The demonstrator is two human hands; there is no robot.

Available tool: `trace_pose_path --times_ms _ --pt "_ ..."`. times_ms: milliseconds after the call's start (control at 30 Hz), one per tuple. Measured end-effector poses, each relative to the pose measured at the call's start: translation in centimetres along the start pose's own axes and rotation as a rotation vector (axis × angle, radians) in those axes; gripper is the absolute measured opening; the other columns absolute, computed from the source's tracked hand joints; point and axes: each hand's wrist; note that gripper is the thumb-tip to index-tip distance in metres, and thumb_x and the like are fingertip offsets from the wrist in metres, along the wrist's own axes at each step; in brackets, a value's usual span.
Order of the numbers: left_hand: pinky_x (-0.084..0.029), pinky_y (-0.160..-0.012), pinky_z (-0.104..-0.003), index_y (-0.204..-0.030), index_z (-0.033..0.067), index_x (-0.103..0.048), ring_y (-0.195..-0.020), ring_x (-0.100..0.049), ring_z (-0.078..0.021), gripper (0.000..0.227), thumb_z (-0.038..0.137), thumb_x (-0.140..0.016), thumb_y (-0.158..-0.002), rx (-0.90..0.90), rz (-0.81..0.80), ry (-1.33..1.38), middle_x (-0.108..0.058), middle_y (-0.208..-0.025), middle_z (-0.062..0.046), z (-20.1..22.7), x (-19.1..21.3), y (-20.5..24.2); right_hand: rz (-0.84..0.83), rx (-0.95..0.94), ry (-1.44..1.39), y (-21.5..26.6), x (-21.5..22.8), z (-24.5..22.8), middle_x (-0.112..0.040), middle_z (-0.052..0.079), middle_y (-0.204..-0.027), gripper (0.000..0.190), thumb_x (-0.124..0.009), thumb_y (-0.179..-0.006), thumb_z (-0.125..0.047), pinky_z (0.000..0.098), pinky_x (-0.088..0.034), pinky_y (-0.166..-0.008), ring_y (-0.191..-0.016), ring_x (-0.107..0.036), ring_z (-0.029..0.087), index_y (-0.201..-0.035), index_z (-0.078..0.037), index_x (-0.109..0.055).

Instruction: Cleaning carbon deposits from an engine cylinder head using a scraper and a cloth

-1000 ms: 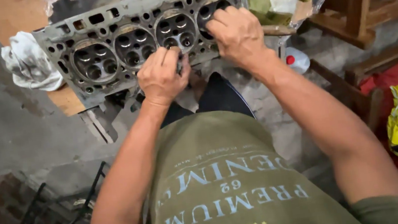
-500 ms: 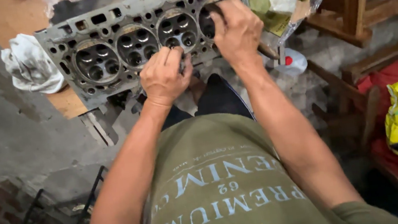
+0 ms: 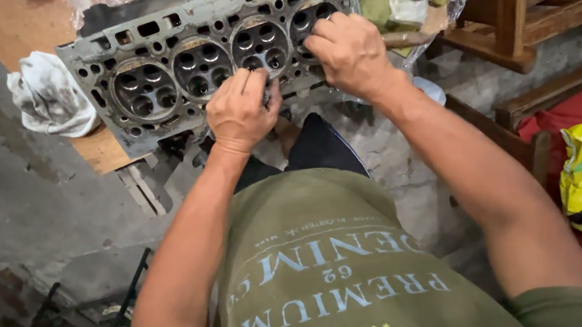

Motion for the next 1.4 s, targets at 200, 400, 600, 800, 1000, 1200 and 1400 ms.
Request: trace_pose_path --times_ms 200,400,600,800,1000,1200,1400 --pt "-0.042 -0.053 -0.032 -0.090 0.0152 -0.066 -0.058 -0.055 -0.0225 0.014 0.027 -0.062 -0.096 0.004 0.022 -0.012 -0.055 -0.075 -0.001 -0.2 -0.1 0.1 -0.044 -0.199 -0.003 -0.6 -0.3 -0.2 -0.066 0.003 -0.078 0.006 -0.075 -0.096 -0.011 0.0291 -0.045 -0.047 -0.062 -0.055 0.015 -0.090 -0.011 -0.073" --pt "-0.041 -0.051 -0.032 -0.089 0.0150 -0.065 -0.058 -0.055 -0.0217 0.016 0.027 -0.060 -0.098 0.007 0.017 -0.001 -0.053 -0.074 -0.001 0.0 0.0 0.1 -0.161 -0.033 0.043 -0.5 0.3 0.5 -0.055 0.002 -0.063 0.030 -0.049 -0.099 0.005 0.0272 -0.037 -0.044 -0.055 -0.044 0.014 -0.075 -0.007 -0.063" --pt "-0.042 -0.054 -0.032 -0.089 0.0154 -0.065 -0.059 -0.055 -0.0228 0.012 0.025 -0.063 -0.095 0.010 0.029 0.012 -0.053 -0.074 -0.001 -0.3 -0.2 0.1 -0.234 -0.272 -0.093 -0.9 0.6 0.0 -0.057 0.001 -0.063 0.027 -0.057 -0.101 -0.003 0.0319 -0.040 -0.040 -0.055 -0.046 0.017 -0.076 -0.010 -0.064" --pt "-0.039 -0.049 -0.030 -0.089 0.0161 -0.067 -0.057 -0.055 -0.0185 0.015 0.029 -0.062 -0.096 0.004 0.027 -0.021 -0.055 -0.074 0.001 -0.6 -0.3 0.1 -0.349 -0.409 -0.036 -0.9 0.0 -0.8 -0.065 0.003 -0.075 0.014 -0.073 -0.098 -0.014 0.0342 -0.049 -0.049 -0.065 -0.056 0.019 -0.085 -0.011 -0.069" --pt "-0.042 -0.052 -0.035 -0.092 0.0154 -0.066 -0.059 -0.056 -0.0242 0.015 0.028 -0.061 -0.098 0.011 0.016 0.011 -0.053 -0.076 -0.003 -0.5 0.0 -0.1 -0.211 -0.184 -0.040 -0.5 0.2 -0.1 -0.055 0.005 -0.078 0.018 -0.070 -0.094 -0.015 0.0429 -0.042 -0.051 -0.069 -0.055 0.028 -0.080 -0.012 -0.059" --pt "-0.044 -0.053 -0.034 -0.093 0.0146 -0.066 -0.060 -0.057 -0.0231 0.015 0.028 -0.061 -0.097 0.005 0.022 0.027 -0.054 -0.077 -0.002 -0.6 0.0 0.1 -0.158 -0.267 -0.047 -0.9 -0.2 -0.8 -0.063 0.006 -0.082 0.010 -0.078 -0.089 -0.010 0.0404 -0.045 -0.047 -0.069 -0.059 0.026 -0.091 -0.010 -0.068" --pt "-0.041 -0.051 -0.035 -0.092 0.0144 -0.065 -0.059 -0.056 -0.0245 0.013 0.027 -0.063 -0.095 0.007 0.004 0.003 -0.053 -0.077 -0.003 -0.6 -0.1 0.0 -0.149 -0.184 -0.033 -1.2 -0.1 0.2 -0.061 0.003 -0.073 0.009 -0.074 -0.093 -0.009 0.0345 -0.044 -0.045 -0.061 -0.054 0.019 -0.085 -0.010 -0.069"
Point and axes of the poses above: each hand's wrist, its own y-axis away from the middle knuckle, its own x-axis out of the back of the hand, z = x × y
